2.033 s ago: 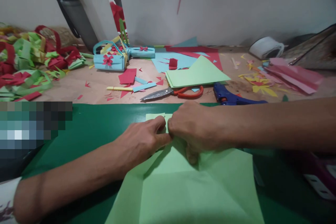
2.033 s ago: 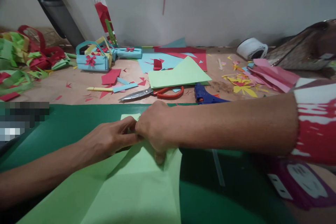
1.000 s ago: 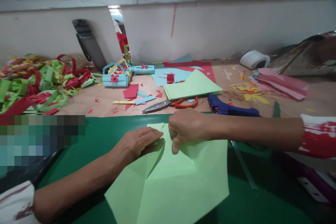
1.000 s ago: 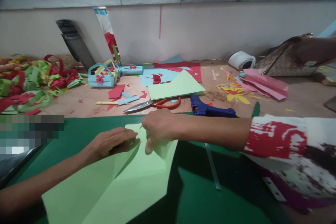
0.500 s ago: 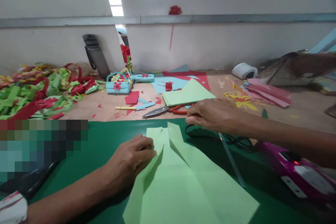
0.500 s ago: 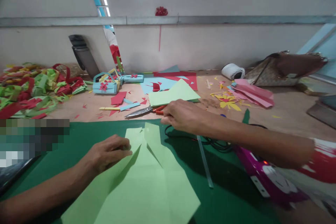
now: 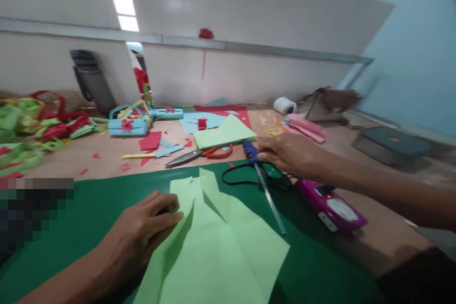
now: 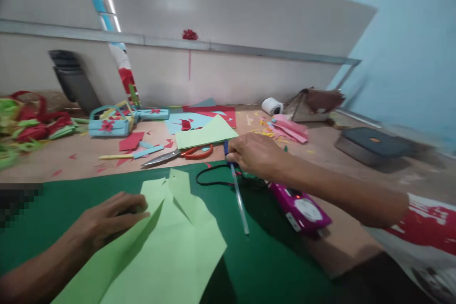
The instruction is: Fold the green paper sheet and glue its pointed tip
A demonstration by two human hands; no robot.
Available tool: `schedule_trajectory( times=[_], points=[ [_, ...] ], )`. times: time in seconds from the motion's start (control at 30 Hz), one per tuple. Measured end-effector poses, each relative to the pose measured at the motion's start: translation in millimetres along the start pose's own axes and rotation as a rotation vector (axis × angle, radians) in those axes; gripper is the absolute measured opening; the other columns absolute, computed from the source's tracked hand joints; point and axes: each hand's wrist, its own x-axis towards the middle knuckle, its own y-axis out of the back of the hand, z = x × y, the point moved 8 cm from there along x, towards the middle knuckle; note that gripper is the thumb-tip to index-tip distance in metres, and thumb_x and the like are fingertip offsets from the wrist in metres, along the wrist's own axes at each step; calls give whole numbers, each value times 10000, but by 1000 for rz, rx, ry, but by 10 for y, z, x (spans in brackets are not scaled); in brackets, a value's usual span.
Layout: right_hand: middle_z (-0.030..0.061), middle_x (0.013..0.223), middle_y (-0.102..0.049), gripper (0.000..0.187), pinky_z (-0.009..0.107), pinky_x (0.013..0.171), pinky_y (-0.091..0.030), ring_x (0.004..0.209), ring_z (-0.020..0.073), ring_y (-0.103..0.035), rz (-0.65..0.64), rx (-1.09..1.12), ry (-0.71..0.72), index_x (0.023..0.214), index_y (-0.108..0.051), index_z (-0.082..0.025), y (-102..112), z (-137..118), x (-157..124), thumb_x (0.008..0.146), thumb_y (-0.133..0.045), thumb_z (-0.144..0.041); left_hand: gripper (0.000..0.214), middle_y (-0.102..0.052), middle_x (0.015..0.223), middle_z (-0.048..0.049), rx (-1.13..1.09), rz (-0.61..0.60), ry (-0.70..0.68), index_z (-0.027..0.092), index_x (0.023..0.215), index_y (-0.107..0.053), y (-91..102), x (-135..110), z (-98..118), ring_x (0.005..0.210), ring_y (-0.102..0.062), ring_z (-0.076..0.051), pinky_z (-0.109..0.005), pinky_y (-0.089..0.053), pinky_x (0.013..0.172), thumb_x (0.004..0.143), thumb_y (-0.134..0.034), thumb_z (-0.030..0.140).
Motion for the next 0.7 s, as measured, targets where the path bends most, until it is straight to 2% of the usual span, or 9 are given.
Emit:
schedule_trajectory(
  times=[0.1, 0.27, 0.4, 0.53, 0.7],
  points=[
    [35, 721, -634, 230, 236, 545, -300, 628, 143, -536, -21, -33, -106, 783, -613, -192, -8, 247, -238, 854, -440, -326, 222, -580, 994, -58, 26, 66, -43, 208, 970, -577, -8, -44, -34, 881, -541, -150, -233, -426, 732, 941, -356, 214],
    [34, 708, -642, 191, 242, 547, -309, 634, 155, -561, -45, -134, -143, 801, -614, -194, -201, 211, -477, 849, -464, -302, 243, -592, 971, -51, 119, 75, -41, 203, 929, -569, -18, -69, -71, 876, -574, -144, -207, -444, 710, 951, -341, 283],
    [100, 892, -658, 231, 279, 636, -381, 813, 219, -601, 17, -264, -150, 991, -606, -174, -180, 309, -397, 848, -454, -274, 255, -606, 939, -53, 126, 93, -61, 195, 887, -564, -12, -48, -52, 871, -583, -145, -211, -450, 716, 955, -331, 275],
    [139, 1078, -633, 484, 307, 710, -431, 933, 252, -603, -18, -264, -135, 1260, -468, -159, -270, 492, -230, 776, -485, -172, 265, -616, 911, -51, 132, 106, -43, 191, 824, -569, -5, -27, -54, 830, -584, -137, -201, -443, 689, 950, -347, 264],
    [135, 1250, -545, 688, 317, 759, -454, 1023, 251, -580, 4, -186, -94, 1334, -375, -191, -493, 491, -46, 670, -478, -44, 199, -610, 817, -41, 111, 86, 25, 172, 799, -558, -46, 2, -127, 756, -559, -132, -230, -433, 691, 918, -398, 186]
  ],
)
